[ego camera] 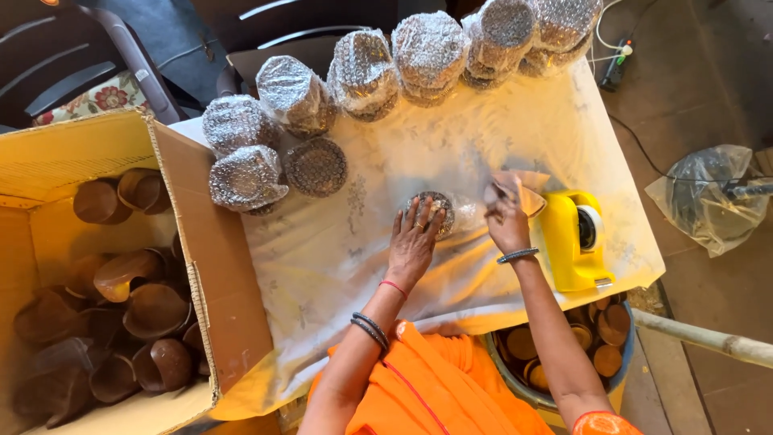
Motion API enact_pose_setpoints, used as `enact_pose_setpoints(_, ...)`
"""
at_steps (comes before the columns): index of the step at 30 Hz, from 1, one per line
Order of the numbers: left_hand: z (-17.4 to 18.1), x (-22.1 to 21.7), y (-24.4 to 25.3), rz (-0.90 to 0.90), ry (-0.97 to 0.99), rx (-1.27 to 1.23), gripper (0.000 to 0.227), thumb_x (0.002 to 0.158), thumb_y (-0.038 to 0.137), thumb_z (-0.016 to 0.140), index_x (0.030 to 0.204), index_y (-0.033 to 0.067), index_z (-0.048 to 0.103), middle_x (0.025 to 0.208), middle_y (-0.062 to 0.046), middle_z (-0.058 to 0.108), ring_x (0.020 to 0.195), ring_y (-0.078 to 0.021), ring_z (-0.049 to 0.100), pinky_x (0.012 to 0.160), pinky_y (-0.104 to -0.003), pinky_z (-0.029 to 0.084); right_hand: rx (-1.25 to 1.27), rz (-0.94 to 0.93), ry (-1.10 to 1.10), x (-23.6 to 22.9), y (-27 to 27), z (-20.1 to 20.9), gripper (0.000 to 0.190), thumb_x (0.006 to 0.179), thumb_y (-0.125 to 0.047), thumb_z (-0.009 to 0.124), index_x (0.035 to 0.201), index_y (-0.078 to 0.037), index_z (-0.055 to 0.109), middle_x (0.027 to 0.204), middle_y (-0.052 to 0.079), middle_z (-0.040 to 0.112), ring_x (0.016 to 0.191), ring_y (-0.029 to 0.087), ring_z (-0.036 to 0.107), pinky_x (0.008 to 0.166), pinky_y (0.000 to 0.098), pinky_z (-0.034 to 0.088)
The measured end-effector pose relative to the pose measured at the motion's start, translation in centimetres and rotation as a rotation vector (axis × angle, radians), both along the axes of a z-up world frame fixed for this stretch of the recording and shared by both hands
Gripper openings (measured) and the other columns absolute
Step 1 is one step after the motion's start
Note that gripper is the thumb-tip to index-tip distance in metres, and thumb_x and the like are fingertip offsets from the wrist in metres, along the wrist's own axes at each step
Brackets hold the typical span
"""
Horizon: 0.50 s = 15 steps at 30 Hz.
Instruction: Wrapping clay pots in bubble wrap and cleaning them with a cloth.
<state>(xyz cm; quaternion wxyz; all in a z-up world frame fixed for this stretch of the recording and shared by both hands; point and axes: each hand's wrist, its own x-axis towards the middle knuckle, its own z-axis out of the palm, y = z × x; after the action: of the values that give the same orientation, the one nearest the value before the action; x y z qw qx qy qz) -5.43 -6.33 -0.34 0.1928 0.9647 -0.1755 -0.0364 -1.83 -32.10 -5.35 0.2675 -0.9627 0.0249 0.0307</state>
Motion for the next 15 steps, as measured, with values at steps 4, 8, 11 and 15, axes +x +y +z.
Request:
enact_pose_setpoints(4,0.3,0.2,-0.1,-0.015,-0.003,0.038,0.059,0.096,0.019,0.058,0.153,0.0283,0.046,0.169,-0.002,0.024,0.157,-0.0282,0.020,0.124,-0.053,0.017,0.537,-0.272,-0.070,1.3,3.4,4.5,0.013,0.087,-0.016,0.069,0.098,-0.010,0.069,0.099,0.007,0.072,0.094,0.031,0.073,0.084,0.0405,0.059)
enact_pose_setpoints(8,0.1,0.2,0.0,-0.023,-0.013,0.042,0.059,0.097,0.020,0.058,0.153,0.0281,0.045,0.169,-0.003,0.024,0.156,-0.0289,0.020,0.124,-0.054,0.017,0.064,0.225,-0.244,2.0,4.1,4.4,0.031,0.071,-0.002,0.072,0.101,-0.009,0.075,0.108,0.009,0.070,0.108,0.037,0.061,0.096,0.0449,0.051)
enact_pose_setpoints(11,0.1,0.2,-0.1,-0.017,-0.018,0.030,0.058,0.097,0.022,0.058,0.153,0.0279,0.045,0.169,-0.004,0.024,0.156,-0.0292,0.020,0.123,-0.054,0.018,-0.055,0.290,-0.070,2.2,3.6,2.5,0.052,0.059,-0.005,0.080,0.110,-0.010,0.075,0.113,0.010,0.066,0.110,0.033,0.057,0.092,0.0487,0.045)
enact_pose_setpoints(15,0.1,0.1,0.0,-0.012,-0.009,0.042,0.059,0.097,0.022,0.058,0.154,0.0294,0.044,0.169,-0.003,0.024,0.156,-0.0281,0.020,0.123,-0.055,0.018,0.284,0.043,-0.097,2.6,0.3,-2.3,0.025,0.078,-0.007,0.079,0.102,-0.012,0.078,0.098,0.002,0.074,0.094,0.019,0.067,0.086,0.0344,0.056)
